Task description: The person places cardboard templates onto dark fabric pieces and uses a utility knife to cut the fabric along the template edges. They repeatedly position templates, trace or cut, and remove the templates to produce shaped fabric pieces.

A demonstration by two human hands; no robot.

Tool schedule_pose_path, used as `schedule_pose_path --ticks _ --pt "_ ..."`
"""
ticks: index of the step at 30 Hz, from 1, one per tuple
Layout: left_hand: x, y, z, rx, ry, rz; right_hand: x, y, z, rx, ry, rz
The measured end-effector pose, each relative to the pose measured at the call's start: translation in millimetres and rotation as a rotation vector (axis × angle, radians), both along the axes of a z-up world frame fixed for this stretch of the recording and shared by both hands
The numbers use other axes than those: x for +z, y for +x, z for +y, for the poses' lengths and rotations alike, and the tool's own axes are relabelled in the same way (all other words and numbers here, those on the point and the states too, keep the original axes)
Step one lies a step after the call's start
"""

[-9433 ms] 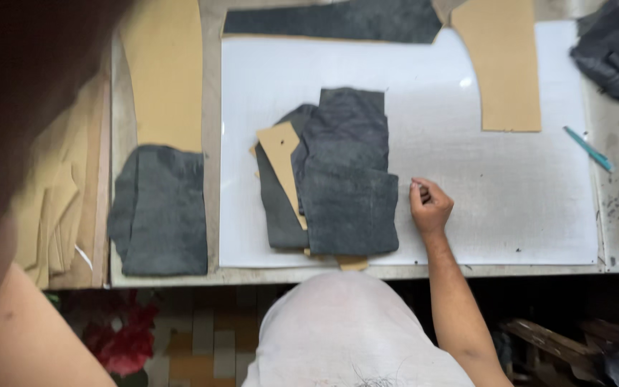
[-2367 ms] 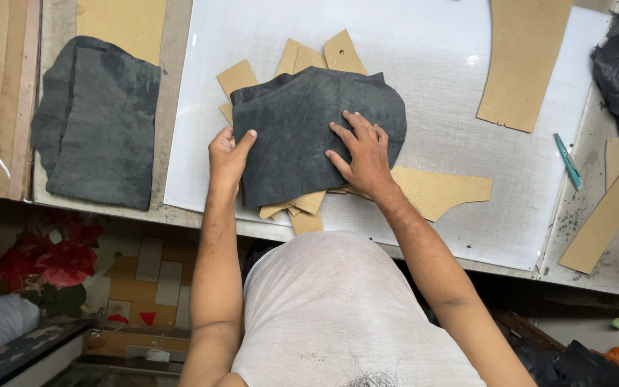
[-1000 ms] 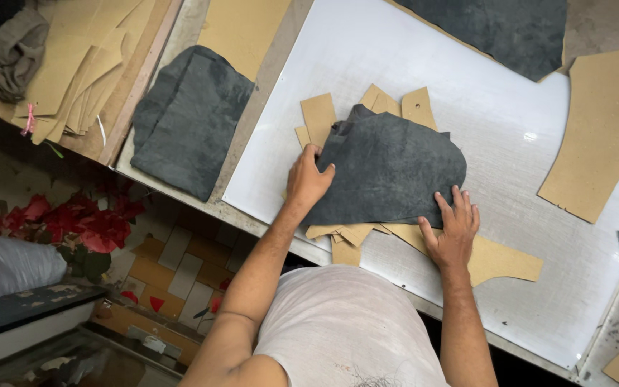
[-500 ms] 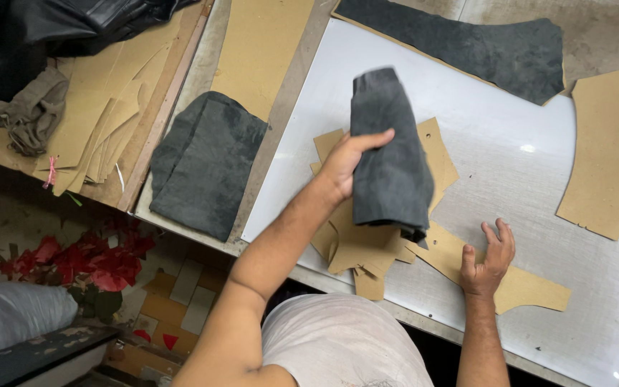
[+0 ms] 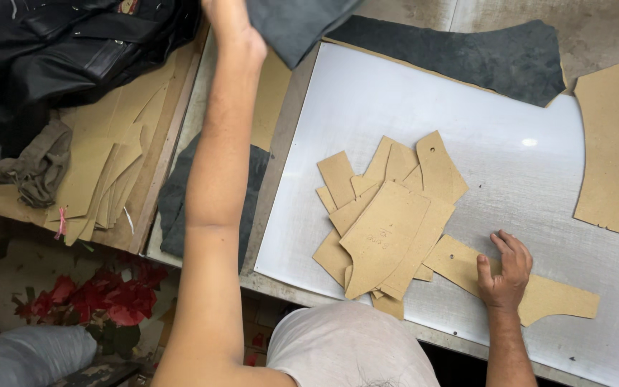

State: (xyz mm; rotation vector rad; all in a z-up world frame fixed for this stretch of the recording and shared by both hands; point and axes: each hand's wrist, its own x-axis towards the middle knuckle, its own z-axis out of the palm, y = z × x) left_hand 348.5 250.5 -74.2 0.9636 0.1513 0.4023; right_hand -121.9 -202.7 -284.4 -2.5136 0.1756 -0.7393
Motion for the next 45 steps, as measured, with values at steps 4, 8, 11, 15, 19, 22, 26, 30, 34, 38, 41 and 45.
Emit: schedule_pose_path --ticks 4,8,11,15,19,22,26,30,34,38,41,45 --pt "-85.8 -6.7 40.1 0.140 -0.265 0.048 -3.1 0.6 -0.2 -0.002 0.000 0.018" --pt "-164.4 -33.3 54.1 0.330 -0.338 0.542 -0.5 5.3 0.0 0.003 -0.028 0.041" --pt "-181.7 -33.6 57.4 0.265 -0.295 0.493 5.9 9.8 0.8 0.029 -0.035 0.029" --pt "-170.4 -62.1 63.6 0.298 -0.064 0.508 12.2 10.6 4.9 0.050 -0.016 0.015" --pt "-165.9 -151.4 3.6 0.312 0.309 0.022 6.7 5.5 -4.2 0.053 -0.013 -0.005" --pt "-169.4 -251.1 -53.2 -0.047 0.612 -0.042 -1.4 1.4 -9.8 0.046 0.015 -0.057" --pt "-158.7 -350.4 -104.2 -0.427 0.990 -0.164 2.4 -4.8 -14.0 -0.053 0.038 -0.215" --pt "-147.4 -402.3 -119.1 -0.544 1.290 -0.160 25.1 -48.7 -35.2 -0.098 0.095 -0.002" --pt "-150.4 -425.7 -117.3 -0.564 1.536 -0.103 49.0 -79.7 -55.2 -0.065 -0.177 0.377" --pt "-154.4 -430.8 -130.7 -0.509 1.747 -0.075 54.5 -100.1 -62.5 -0.265 -0.027 0.639" --pt "-152.3 -435.6 -140.5 -0.468 1.781 -0.038 53.7 -111.5 -93.1 -0.244 0.294 0.714" --pt "-149.3 -432.3 -172.0 -0.406 1.835 -0.006 74.2 -164.8 -180.7 -0.523 0.336 0.533"
